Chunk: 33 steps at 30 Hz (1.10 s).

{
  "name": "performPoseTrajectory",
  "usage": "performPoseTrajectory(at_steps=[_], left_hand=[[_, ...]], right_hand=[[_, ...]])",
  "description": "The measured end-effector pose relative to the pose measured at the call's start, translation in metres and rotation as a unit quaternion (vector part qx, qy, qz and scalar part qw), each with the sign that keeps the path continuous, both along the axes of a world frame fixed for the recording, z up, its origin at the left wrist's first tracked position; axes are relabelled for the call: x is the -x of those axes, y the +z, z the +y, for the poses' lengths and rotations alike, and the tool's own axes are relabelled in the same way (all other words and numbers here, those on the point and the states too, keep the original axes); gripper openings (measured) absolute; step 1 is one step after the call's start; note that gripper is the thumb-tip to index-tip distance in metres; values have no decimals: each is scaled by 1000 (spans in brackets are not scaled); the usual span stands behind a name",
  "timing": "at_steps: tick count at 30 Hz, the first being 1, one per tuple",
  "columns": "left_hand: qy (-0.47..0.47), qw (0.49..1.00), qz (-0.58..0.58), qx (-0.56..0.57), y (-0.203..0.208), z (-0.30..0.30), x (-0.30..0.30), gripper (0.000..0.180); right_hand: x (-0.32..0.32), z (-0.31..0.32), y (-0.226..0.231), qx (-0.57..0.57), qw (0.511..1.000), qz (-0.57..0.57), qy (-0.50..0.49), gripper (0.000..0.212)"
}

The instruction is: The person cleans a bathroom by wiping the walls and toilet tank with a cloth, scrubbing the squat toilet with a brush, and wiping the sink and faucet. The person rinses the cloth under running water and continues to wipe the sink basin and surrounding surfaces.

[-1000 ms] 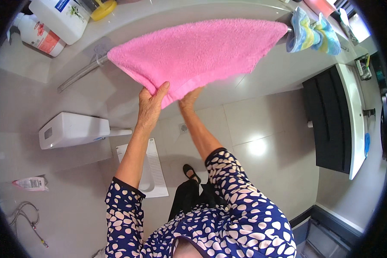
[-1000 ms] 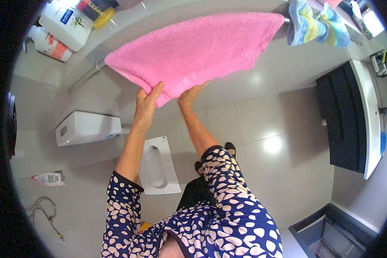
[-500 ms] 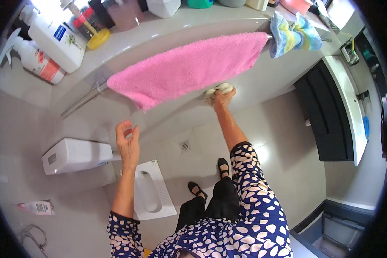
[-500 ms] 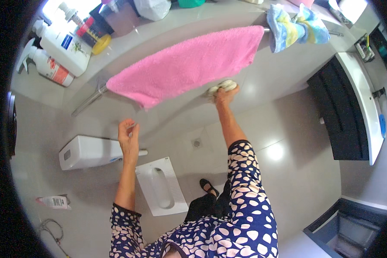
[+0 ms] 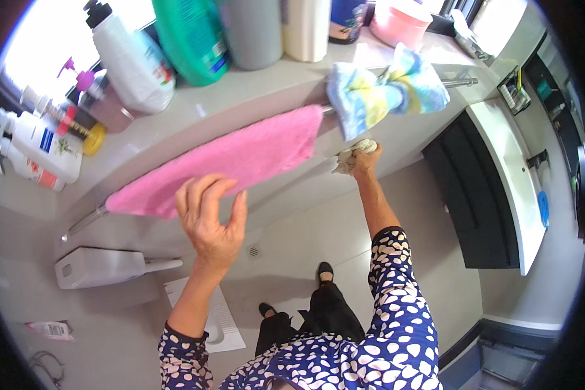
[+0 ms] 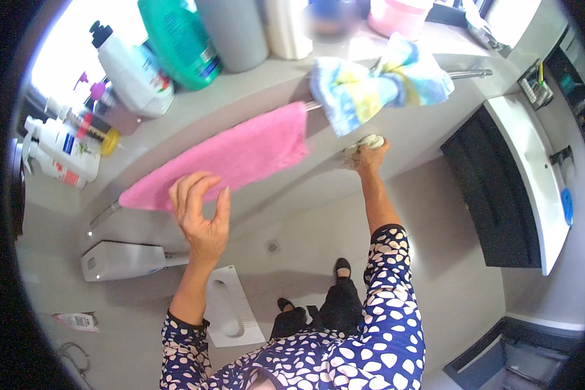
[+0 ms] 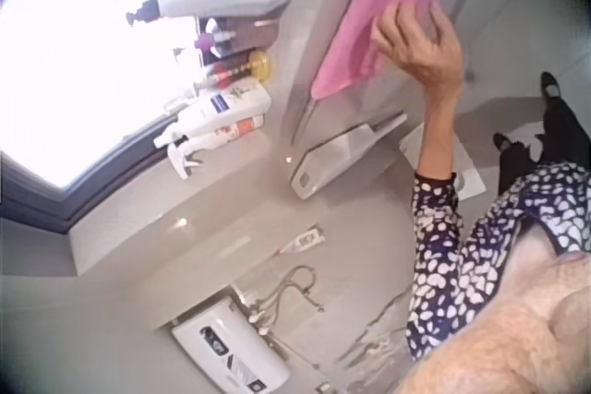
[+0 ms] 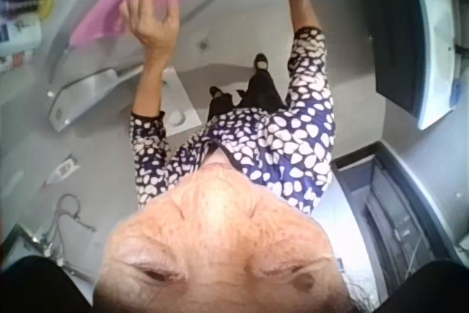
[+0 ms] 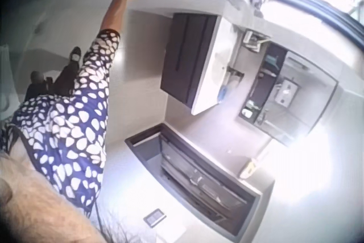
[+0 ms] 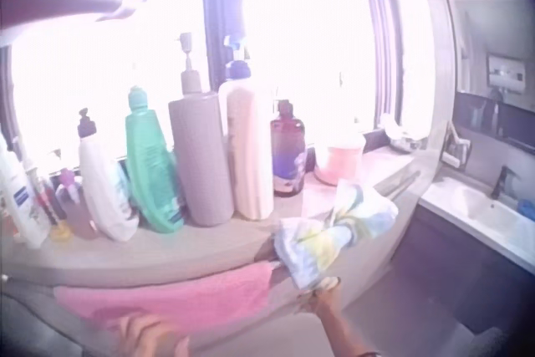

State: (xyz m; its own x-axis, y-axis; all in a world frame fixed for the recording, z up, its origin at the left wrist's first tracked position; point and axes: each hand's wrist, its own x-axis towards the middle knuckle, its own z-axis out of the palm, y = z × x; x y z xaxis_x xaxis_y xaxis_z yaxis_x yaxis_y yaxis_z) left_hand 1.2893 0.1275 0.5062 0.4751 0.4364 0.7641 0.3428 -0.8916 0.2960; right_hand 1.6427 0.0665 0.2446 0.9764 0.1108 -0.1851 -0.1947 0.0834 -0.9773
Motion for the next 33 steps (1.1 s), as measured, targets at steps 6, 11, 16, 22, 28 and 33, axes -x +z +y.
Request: performPoseTrajectory(at_steps=[6, 11, 16, 22, 28, 33], left_hand=[[80, 996, 29, -16, 24, -20, -129, 31], [169, 981, 89, 16, 25, -25, -174, 35], [195, 979, 45, 50, 22, -28, -190, 30], [134, 988, -57, 42, 15, -32, -202, 20], [-214, 847, -284, 395, 28, -41, -201, 18], [-279, 921, -165, 218, 10, -40, -164, 28]], right_hand=[[-89, -48, 46, -54, 998, 40, 3, 63], [-133, -140, 105, -204, 951, -68, 224, 43], [-109, -218, 226, -359, 867, -66, 340, 63], [-66, -148, 354, -25, 883, -142, 447, 39], [-74, -122, 356, 32, 829, -255, 496, 45], [-82, -184, 307, -39, 805, -272, 526, 59]])
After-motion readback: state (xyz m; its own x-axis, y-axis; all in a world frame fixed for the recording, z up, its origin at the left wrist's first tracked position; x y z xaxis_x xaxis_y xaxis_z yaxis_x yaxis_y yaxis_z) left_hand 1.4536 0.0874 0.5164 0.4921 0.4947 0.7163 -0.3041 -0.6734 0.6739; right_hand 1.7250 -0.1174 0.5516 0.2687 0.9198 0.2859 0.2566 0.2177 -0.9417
